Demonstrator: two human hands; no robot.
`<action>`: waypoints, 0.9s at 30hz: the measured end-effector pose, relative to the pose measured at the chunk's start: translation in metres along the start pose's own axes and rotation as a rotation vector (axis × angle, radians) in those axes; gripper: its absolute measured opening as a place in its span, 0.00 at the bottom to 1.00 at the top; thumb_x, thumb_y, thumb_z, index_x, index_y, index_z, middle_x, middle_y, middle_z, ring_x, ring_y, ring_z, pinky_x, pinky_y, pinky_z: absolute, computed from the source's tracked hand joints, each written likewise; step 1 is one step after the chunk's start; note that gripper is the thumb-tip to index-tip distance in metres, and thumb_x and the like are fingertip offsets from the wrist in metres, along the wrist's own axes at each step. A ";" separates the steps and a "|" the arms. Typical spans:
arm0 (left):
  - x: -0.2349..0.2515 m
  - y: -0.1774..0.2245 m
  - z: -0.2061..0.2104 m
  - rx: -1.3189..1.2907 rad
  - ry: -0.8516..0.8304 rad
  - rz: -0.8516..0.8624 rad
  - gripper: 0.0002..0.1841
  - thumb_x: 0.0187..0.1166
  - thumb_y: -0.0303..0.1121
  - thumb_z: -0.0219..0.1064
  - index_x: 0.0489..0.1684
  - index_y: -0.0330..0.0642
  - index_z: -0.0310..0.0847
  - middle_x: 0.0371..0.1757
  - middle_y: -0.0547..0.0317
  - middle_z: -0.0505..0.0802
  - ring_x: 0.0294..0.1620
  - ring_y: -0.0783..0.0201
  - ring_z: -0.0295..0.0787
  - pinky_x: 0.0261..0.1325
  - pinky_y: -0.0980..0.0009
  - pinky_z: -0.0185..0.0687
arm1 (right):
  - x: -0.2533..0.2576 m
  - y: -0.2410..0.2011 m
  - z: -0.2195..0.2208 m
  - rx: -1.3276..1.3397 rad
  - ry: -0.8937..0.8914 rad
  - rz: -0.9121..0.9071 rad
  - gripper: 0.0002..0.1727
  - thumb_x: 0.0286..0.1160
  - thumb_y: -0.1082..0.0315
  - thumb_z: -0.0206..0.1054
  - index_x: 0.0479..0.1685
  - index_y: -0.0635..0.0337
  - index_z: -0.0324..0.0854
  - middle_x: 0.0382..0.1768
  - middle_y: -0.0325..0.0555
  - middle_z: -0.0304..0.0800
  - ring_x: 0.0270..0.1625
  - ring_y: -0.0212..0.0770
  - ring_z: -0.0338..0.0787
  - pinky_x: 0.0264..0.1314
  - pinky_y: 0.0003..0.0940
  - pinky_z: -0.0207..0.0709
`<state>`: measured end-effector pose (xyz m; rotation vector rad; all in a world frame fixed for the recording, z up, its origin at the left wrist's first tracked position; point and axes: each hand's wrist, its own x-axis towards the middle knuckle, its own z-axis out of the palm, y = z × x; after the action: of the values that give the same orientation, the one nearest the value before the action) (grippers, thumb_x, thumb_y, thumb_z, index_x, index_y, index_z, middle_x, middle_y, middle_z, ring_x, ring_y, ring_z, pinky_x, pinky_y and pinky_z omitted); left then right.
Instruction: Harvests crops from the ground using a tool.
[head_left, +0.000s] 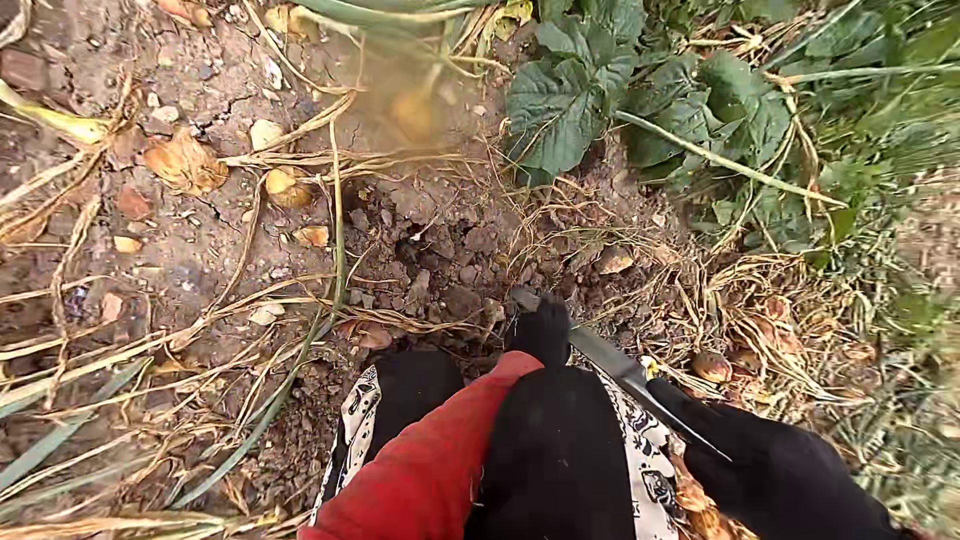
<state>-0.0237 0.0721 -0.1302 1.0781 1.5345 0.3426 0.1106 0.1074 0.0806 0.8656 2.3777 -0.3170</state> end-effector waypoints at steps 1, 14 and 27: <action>0.005 -0.003 0.004 0.042 0.087 -0.002 0.32 0.84 0.33 0.65 0.90 0.43 0.63 0.86 0.40 0.73 0.67 0.38 0.87 0.63 0.40 0.84 | 0.001 -0.002 -0.001 0.044 -0.004 0.025 0.33 0.59 0.66 0.67 0.75 0.54 0.85 0.30 0.59 0.91 0.26 0.63 0.90 0.24 0.66 0.78; -0.024 0.004 -0.020 0.155 -0.065 -0.004 0.24 0.80 0.30 0.67 0.76 0.43 0.79 0.73 0.41 0.86 0.71 0.37 0.84 0.66 0.35 0.80 | -0.027 -0.041 0.069 0.768 0.172 0.401 0.27 0.60 0.71 0.64 0.64 0.64 0.89 0.45 0.43 0.98 0.36 0.27 0.92 0.42 0.29 0.86; -0.048 -0.005 -0.040 0.034 0.117 0.011 0.22 0.74 0.32 0.72 0.68 0.38 0.83 0.66 0.39 0.90 0.71 0.40 0.85 0.69 0.36 0.78 | -0.026 -0.036 0.052 0.596 0.138 0.266 0.30 0.62 0.63 0.67 0.72 0.46 0.87 0.34 0.37 0.95 0.30 0.33 0.88 0.33 0.43 0.81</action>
<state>-0.0664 0.0455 -0.0921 1.1099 1.6441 0.3941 0.1264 0.0461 0.0556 1.4956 2.2750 -0.9070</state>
